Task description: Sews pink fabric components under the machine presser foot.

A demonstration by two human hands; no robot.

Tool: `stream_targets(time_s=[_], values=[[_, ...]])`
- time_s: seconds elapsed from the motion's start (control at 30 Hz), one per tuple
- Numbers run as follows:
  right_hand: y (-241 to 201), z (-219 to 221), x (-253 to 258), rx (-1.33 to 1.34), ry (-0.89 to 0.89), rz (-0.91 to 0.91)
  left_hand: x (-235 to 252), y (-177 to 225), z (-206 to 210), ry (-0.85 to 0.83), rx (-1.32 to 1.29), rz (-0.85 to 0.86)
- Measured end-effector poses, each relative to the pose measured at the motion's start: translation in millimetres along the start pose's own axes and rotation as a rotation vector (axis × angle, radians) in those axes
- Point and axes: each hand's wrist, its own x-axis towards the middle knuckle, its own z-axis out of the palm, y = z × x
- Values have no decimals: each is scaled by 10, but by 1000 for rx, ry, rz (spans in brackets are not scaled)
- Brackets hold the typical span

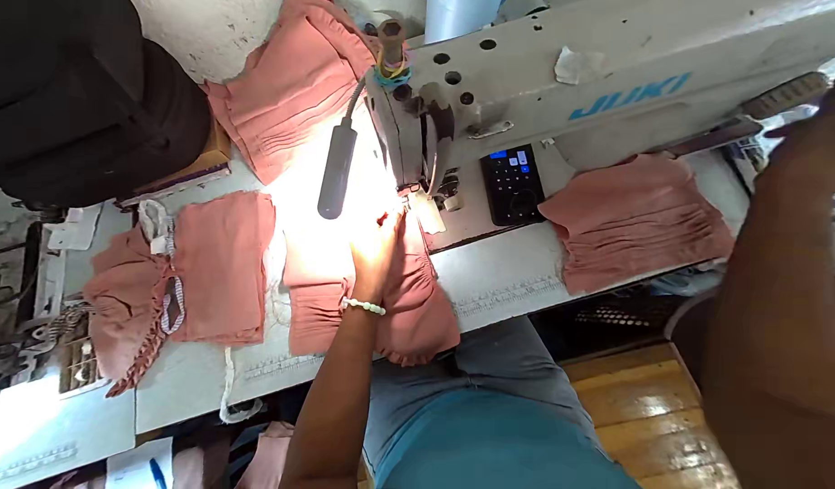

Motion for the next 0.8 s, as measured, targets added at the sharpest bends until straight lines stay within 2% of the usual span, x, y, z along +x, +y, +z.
stream_targets(time_s=[0.07, 0.13, 0.2, 0.27, 0.37, 0.53, 0.8], values=[[-266, 1, -625, 160, 90, -23, -6, 19, -4, 2, -1, 3], [-748, 93, -1468, 322, -4, -12, -20, 46, -13, 2, -13, -5], [-1107, 329, -2084, 447, -367, -12, -44, 73, -21, 10, -24, 13], [-1307, 714, -2336, 477, -786, -14, -57, 72, -27, 17, -11, 58], [-1527, 1304, -2487, 384, -1040, 168, -44, 71, -12, 24, 10, 76], [-1522, 1653, -2585, 446, -1129, 314, -25, 45, 6, 23, -47, 16], [-1450, 1697, -2622, 448, -1095, 323, -34, 51, 7, 17, -49, -16]])
